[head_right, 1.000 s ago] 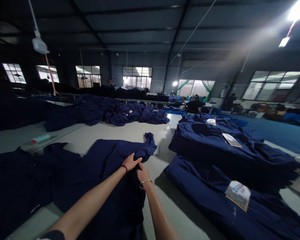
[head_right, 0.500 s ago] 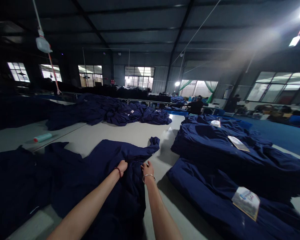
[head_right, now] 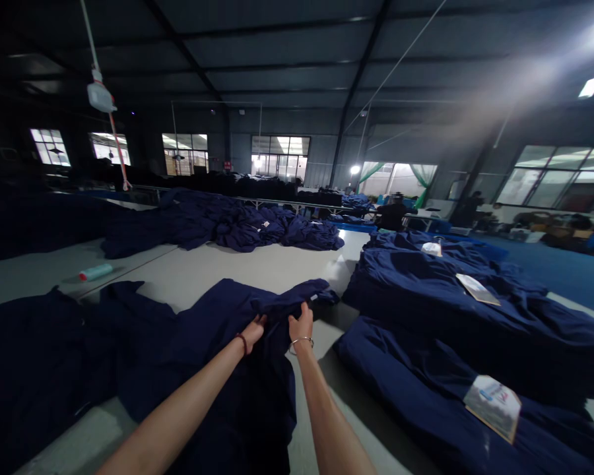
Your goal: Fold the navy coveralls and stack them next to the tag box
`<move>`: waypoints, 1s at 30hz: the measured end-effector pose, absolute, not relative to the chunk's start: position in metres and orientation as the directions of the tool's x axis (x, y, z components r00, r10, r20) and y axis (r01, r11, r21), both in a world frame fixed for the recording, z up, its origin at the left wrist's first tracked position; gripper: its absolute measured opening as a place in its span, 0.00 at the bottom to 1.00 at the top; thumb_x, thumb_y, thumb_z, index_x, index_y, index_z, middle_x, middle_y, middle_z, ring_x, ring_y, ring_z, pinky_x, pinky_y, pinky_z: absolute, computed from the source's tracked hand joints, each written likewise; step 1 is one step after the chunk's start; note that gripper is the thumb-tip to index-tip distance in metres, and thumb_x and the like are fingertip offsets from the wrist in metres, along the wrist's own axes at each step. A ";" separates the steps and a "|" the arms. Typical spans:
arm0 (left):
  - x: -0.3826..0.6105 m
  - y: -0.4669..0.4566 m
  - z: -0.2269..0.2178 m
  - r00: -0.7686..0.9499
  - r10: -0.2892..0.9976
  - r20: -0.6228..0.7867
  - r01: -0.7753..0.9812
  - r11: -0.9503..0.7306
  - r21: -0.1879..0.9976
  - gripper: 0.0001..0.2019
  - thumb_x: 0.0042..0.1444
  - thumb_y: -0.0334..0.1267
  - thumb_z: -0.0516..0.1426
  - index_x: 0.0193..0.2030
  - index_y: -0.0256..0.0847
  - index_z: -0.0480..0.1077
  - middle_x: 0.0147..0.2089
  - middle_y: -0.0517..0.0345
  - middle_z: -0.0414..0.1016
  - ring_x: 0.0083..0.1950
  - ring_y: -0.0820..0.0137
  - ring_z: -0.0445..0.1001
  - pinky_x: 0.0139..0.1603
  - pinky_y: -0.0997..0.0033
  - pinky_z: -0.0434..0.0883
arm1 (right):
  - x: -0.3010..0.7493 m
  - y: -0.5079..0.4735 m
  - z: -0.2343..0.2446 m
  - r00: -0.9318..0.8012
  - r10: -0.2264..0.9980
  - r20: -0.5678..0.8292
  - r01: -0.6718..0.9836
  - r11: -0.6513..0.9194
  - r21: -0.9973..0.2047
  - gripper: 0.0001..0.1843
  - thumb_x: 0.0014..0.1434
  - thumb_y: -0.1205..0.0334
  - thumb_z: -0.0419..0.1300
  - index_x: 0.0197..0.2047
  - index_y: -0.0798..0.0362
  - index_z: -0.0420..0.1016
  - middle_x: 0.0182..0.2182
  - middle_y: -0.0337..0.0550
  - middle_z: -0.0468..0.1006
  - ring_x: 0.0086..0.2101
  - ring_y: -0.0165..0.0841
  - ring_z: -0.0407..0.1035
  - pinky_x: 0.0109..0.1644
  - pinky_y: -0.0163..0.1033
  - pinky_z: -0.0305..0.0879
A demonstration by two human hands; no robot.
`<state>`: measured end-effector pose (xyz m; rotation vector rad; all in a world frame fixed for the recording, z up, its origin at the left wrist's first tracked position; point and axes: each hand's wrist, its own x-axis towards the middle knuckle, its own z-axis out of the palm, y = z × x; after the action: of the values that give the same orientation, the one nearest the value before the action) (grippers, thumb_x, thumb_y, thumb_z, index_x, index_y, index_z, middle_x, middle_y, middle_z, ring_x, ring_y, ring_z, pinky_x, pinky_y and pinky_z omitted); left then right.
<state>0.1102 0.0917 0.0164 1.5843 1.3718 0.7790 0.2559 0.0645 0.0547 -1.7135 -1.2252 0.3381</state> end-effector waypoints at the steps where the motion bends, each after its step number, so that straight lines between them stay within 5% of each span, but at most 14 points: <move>1: 0.112 0.090 0.019 0.200 0.977 -0.079 0.426 -0.014 0.905 0.25 0.67 0.46 0.39 0.68 0.42 0.52 0.67 0.55 0.59 0.65 0.71 0.60 0.61 0.72 0.62 | 0.262 0.059 0.065 0.472 0.819 0.326 0.599 -0.027 -0.800 0.34 0.48 0.68 0.50 0.61 0.60 0.61 0.44 0.50 0.70 0.44 0.39 0.65 0.51 0.39 0.62; 4: 0.119 0.088 0.025 0.217 0.973 -0.079 0.433 -0.023 0.901 0.30 0.66 0.51 0.39 0.71 0.38 0.43 0.67 0.50 0.58 0.65 0.68 0.60 0.61 0.71 0.61 | 0.284 0.039 0.097 0.476 0.752 0.455 0.716 -0.032 -0.697 0.38 0.49 0.74 0.46 0.65 0.51 0.58 0.49 0.49 0.65 0.48 0.39 0.60 0.55 0.39 0.56; 6: 0.124 0.086 0.028 0.236 0.969 -0.076 0.443 -0.038 0.895 0.34 0.65 0.55 0.39 0.71 0.35 0.39 0.66 0.47 0.59 0.64 0.65 0.61 0.61 0.69 0.62 | 0.298 0.023 0.112 0.413 0.695 0.588 0.870 -0.111 -0.481 0.37 0.50 0.77 0.45 0.63 0.45 0.63 0.50 0.49 0.64 0.46 0.39 0.59 0.51 0.41 0.58; 8: 0.131 0.082 0.029 0.262 0.964 -0.055 0.453 -0.072 0.889 0.35 0.64 0.56 0.41 0.71 0.34 0.42 0.65 0.46 0.59 0.64 0.64 0.61 0.60 0.69 0.63 | 0.312 0.008 0.120 0.318 0.670 0.671 0.947 -0.193 -0.256 0.35 0.53 0.77 0.46 0.59 0.39 0.67 0.51 0.48 0.64 0.44 0.39 0.58 0.46 0.43 0.58; 11: 0.140 0.074 0.029 0.294 0.956 -0.005 0.479 -0.143 0.866 0.29 0.62 0.51 0.48 0.65 0.35 0.59 0.62 0.47 0.65 0.62 0.62 0.65 0.59 0.68 0.63 | 0.327 -0.012 0.120 0.314 0.697 0.645 0.936 -0.342 -0.085 0.29 0.56 0.74 0.49 0.56 0.39 0.70 0.51 0.49 0.65 0.44 0.40 0.59 0.45 0.45 0.57; 16: 0.132 0.068 0.036 0.284 0.946 0.157 0.541 -0.293 0.788 0.15 0.59 0.33 0.52 0.50 0.41 0.74 0.54 0.53 0.74 0.57 0.66 0.70 0.60 0.68 0.62 | 0.338 -0.028 0.116 0.523 0.647 0.555 0.819 -0.563 -0.115 0.26 0.57 0.72 0.48 0.58 0.57 0.67 0.56 0.61 0.61 0.53 0.48 0.57 0.50 0.49 0.57; 20: 0.102 0.088 0.044 0.257 0.920 0.296 0.762 -0.381 0.524 0.17 0.60 0.28 0.47 0.48 0.43 0.74 0.53 0.56 0.74 0.56 0.71 0.69 0.59 0.72 0.62 | 0.321 -0.018 0.120 0.278 0.803 0.527 0.960 -0.245 -0.134 0.25 0.59 0.72 0.44 0.56 0.58 0.68 0.54 0.57 0.65 0.52 0.43 0.60 0.55 0.46 0.56; 22: 0.083 0.102 0.045 0.230 0.939 0.256 0.817 -0.329 0.474 0.18 0.61 0.30 0.46 0.50 0.43 0.73 0.54 0.55 0.74 0.57 0.68 0.69 0.60 0.68 0.62 | 0.307 -0.004 0.115 0.092 0.897 0.433 0.992 -0.047 -0.113 0.22 0.61 0.69 0.44 0.52 0.51 0.72 0.50 0.48 0.70 0.49 0.35 0.63 0.57 0.39 0.56; 25: 0.052 0.121 0.038 0.174 0.967 0.185 0.873 -0.239 0.425 0.19 0.63 0.37 0.45 0.57 0.45 0.68 0.60 0.52 0.69 0.65 0.59 0.60 0.64 0.51 0.56 | 0.289 0.019 0.092 0.000 0.942 0.337 0.994 0.038 -0.107 0.20 0.62 0.61 0.46 0.54 0.48 0.71 0.53 0.45 0.70 0.51 0.34 0.63 0.58 0.39 0.55; 27: 0.029 0.129 0.029 0.123 0.987 0.103 0.917 -0.153 0.369 0.22 0.64 0.46 0.44 0.63 0.48 0.62 0.66 0.53 0.60 0.69 0.53 0.50 0.64 0.39 0.48 | 0.286 0.032 0.071 0.026 0.961 0.275 0.995 0.001 -0.097 0.24 0.62 0.57 0.48 0.60 0.48 0.66 0.58 0.49 0.65 0.58 0.41 0.57 0.62 0.49 0.49; 30: -0.003 0.135 0.014 0.011 1.000 -0.013 0.967 -0.007 0.254 0.30 0.62 0.56 0.40 0.68 0.48 0.53 0.71 0.54 0.46 0.71 0.49 0.41 0.64 0.35 0.44 | 0.294 0.046 0.040 0.214 0.966 0.144 0.977 -0.211 -0.034 0.31 0.62 0.46 0.46 0.67 0.42 0.53 0.66 0.48 0.52 0.64 0.50 0.42 0.64 0.59 0.35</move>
<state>-0.0030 0.1351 0.0141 2.0876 2.0692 0.2531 0.2935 0.0464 0.0403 -2.3532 -1.8941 -0.1380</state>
